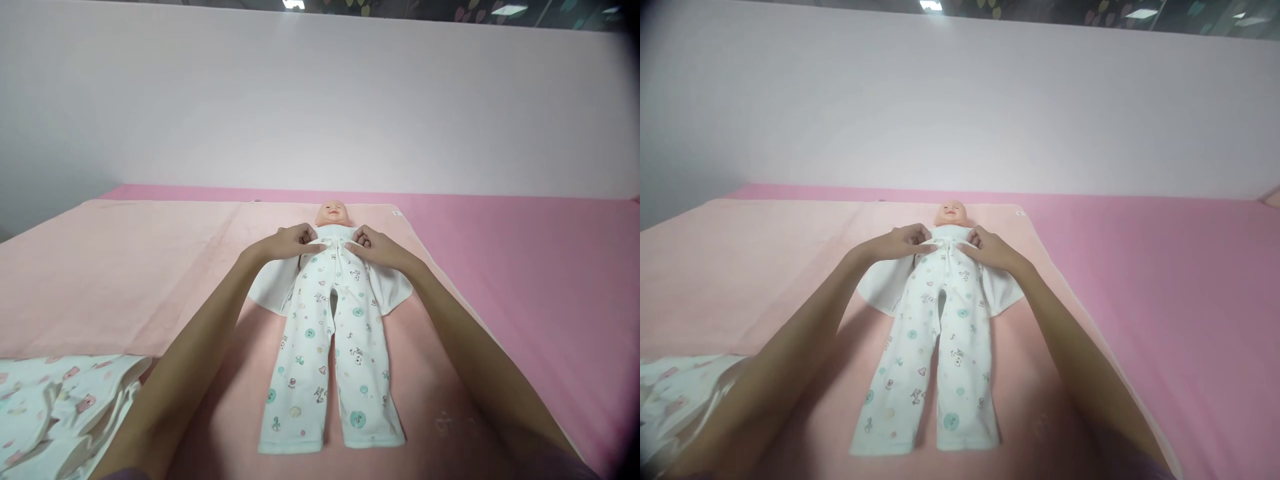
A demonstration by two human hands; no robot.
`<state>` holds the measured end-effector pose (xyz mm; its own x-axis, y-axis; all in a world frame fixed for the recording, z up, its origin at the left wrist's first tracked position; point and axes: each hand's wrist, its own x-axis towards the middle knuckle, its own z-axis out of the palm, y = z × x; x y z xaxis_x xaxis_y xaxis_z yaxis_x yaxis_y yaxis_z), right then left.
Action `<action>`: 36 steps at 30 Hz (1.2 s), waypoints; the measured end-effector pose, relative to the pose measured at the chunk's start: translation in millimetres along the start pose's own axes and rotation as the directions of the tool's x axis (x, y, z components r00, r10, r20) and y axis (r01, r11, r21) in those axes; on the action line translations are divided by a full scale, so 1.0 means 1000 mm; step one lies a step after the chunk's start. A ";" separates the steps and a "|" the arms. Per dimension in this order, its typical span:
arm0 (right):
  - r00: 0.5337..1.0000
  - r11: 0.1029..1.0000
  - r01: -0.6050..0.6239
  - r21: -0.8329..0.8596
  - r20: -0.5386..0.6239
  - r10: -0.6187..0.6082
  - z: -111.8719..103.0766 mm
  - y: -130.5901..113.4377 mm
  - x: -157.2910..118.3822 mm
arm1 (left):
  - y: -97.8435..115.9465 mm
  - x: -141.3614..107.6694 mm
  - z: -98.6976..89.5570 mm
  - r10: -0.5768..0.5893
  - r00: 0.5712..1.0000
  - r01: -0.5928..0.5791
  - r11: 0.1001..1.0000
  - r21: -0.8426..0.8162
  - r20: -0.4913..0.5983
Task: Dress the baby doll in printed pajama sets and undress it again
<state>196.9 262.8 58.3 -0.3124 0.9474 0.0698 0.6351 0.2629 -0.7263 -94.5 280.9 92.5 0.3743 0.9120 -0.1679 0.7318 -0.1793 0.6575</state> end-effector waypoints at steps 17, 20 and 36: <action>0.988 0.982 0.082 -0.169 0.142 -0.058 0.024 -0.024 -0.115 | 0.005 -0.105 0.051 0.044 0.999 -0.050 0.947 0.318 0.025; 0.986 0.975 0.056 -0.213 0.163 -0.021 0.028 -0.030 -0.125 | 0.016 -0.122 0.065 -0.005 0.999 -0.010 0.915 0.402 0.037; 0.978 0.971 0.023 -0.239 0.205 0.027 0.045 -0.057 -0.169 | 0.028 -0.197 0.093 0.033 0.999 -0.046 0.921 0.387 0.039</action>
<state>181.6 79.4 57.5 -0.4332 0.8966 -0.0921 0.7780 0.3204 -0.5404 -95.2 62.1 75.6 0.4204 0.8903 -0.1749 0.8773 -0.3497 0.3287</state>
